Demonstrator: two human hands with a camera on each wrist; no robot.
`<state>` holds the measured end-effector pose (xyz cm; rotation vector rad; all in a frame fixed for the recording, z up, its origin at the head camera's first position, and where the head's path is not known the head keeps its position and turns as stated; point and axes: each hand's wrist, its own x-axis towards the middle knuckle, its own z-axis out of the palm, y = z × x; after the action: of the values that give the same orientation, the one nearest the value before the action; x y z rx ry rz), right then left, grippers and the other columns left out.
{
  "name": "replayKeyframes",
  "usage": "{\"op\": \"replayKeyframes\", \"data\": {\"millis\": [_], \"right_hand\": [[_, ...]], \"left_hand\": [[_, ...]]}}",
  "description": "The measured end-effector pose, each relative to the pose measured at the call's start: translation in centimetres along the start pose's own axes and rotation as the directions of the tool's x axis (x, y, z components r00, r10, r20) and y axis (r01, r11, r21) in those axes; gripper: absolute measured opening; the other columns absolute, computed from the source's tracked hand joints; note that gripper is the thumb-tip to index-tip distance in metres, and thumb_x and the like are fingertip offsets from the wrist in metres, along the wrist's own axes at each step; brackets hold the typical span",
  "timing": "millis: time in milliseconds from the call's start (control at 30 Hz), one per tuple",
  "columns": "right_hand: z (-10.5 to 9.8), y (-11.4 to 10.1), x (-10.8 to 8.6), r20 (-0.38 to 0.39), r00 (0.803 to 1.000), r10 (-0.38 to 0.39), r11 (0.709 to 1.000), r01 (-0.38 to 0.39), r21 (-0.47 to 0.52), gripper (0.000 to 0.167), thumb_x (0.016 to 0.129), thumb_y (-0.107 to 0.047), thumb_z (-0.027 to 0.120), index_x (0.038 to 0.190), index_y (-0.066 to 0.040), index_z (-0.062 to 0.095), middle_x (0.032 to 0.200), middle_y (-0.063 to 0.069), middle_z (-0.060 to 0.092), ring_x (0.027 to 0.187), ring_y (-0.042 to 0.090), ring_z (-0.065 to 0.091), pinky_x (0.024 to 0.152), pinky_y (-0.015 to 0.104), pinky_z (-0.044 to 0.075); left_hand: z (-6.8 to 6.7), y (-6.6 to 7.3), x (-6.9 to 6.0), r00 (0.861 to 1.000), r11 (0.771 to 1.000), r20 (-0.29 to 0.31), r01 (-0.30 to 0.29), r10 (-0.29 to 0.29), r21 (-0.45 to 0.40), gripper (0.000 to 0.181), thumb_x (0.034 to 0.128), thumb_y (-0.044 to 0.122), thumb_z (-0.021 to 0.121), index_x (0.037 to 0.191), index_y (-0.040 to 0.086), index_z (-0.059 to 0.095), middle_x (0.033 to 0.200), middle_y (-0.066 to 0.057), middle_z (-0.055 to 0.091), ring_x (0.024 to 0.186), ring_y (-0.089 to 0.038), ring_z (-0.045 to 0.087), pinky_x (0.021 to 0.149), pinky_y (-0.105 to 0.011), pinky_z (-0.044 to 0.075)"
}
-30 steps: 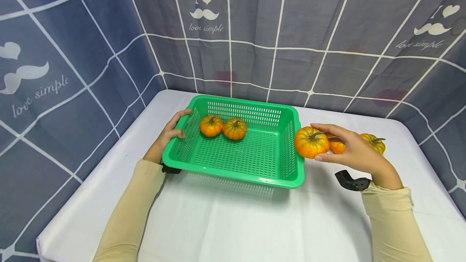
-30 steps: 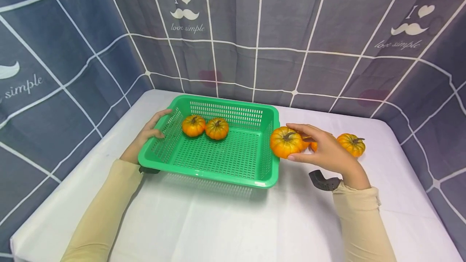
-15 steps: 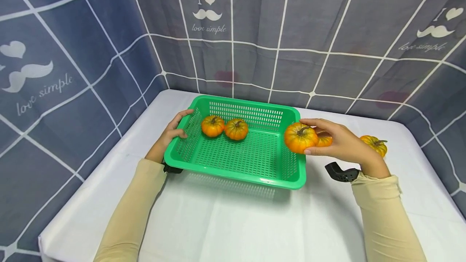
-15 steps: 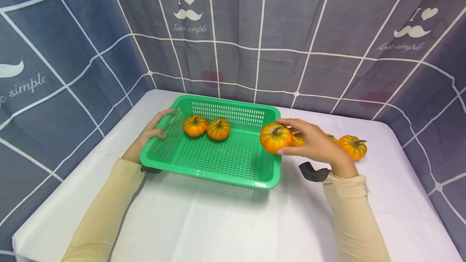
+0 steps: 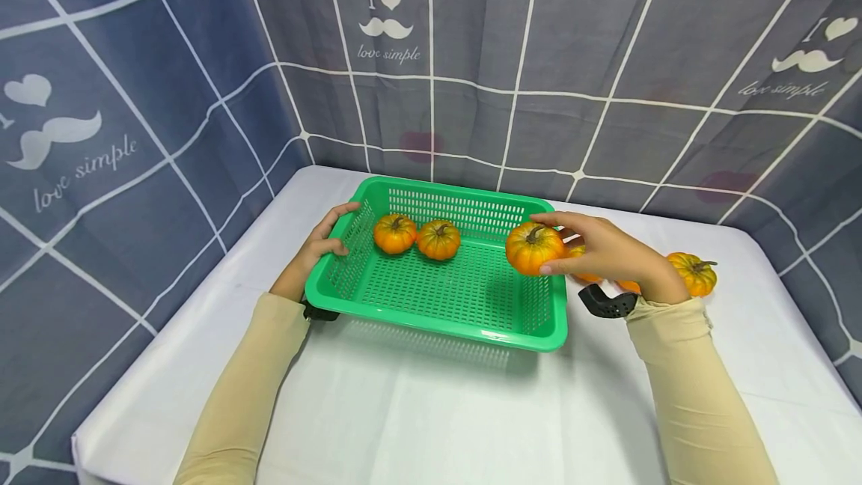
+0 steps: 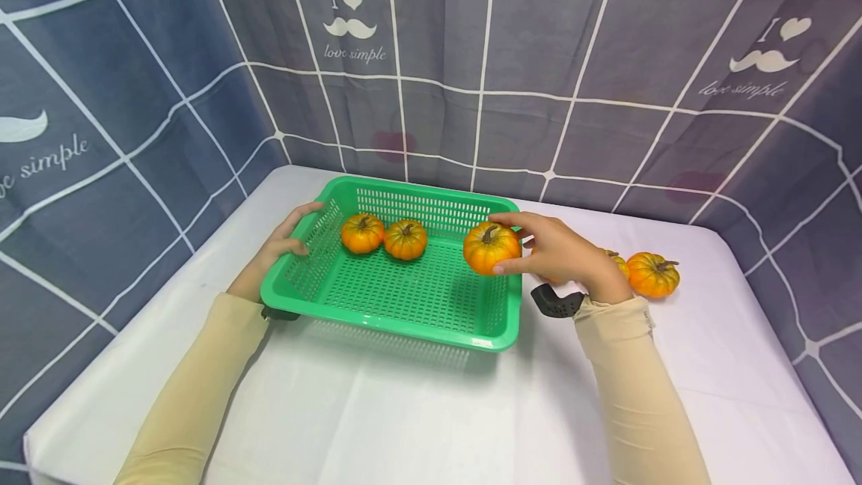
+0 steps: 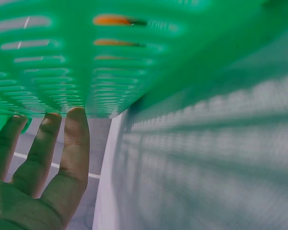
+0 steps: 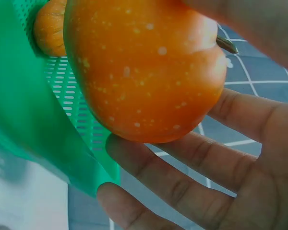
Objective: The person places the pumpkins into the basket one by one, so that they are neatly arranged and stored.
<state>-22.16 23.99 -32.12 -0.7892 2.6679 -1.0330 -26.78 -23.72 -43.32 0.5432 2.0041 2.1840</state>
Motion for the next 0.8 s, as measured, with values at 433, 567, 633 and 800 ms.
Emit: {"op": "replayKeyframes", "data": {"millis": [433, 567, 633, 800], "right_hand": [[-0.1, -0.4, 3.5, 0.104, 0.994, -0.015, 0.998, 0.021, -0.055, 0.074, 0.093, -0.021, 0.085, 0.156, 0.003, 0.053, 0.152, 0.022, 0.058, 0.122, 0.035, 0.067, 0.102, 0.054, 0.056], [-0.1, -0.8, 4.5, 0.133, 0.991, 0.012, 0.995, 0.001, -0.099, 0.076, 0.092, -0.024, 0.086, 0.156, 0.002, 0.053, 0.151, 0.021, 0.059, 0.113, 0.033, 0.071, 0.099, 0.051, 0.058], [-0.1, -1.0, 5.0, 0.143, 0.990, 0.017, 0.990, 0.004, -0.143, 0.075, 0.092, -0.025, 0.086, 0.155, 0.000, 0.055, 0.149, 0.020, 0.061, 0.110, 0.032, 0.070, 0.098, 0.051, 0.057], [0.0, -1.5, 6.1, 0.163, 0.987, 0.017, 0.977, 0.018, -0.214, 0.073, 0.089, -0.026, 0.088, 0.152, -0.002, 0.059, 0.144, 0.019, 0.066, 0.118, 0.035, 0.065, 0.105, 0.056, 0.051]], "left_hand": [[0.1, 0.0, 0.0, 1.000, 1.000, -0.011, -0.005, 0.005, 0.025, 0.087, 0.0758, -0.008, 0.045, 0.162, 0.003, 0.040, 0.162, -0.024, 0.036, 0.118, -0.018, 0.056, 0.087, -0.024, 0.054], [0.1, -0.1, 0.0, 0.999, 0.999, -0.012, -0.035, 0.035, 0.023, 0.086, 0.0748, -0.009, 0.045, 0.160, 0.001, 0.043, 0.155, -0.018, 0.045, 0.119, -0.017, 0.057, 0.091, -0.024, 0.053], [0.1, -0.1, 0.0, 0.999, 0.999, -0.011, -0.044, 0.044, 0.023, 0.085, 0.0746, -0.009, 0.045, 0.159, 0.002, 0.044, 0.153, -0.017, 0.046, 0.120, -0.017, 0.057, 0.092, -0.024, 0.053], [0.2, 0.0, 0.1, 0.999, 0.999, -0.008, -0.039, 0.039, 0.036, 0.087, 0.0753, -0.008, 0.046, 0.161, -0.001, 0.039, 0.161, -0.024, 0.038, 0.119, -0.017, 0.056, 0.090, -0.023, 0.053]]}}
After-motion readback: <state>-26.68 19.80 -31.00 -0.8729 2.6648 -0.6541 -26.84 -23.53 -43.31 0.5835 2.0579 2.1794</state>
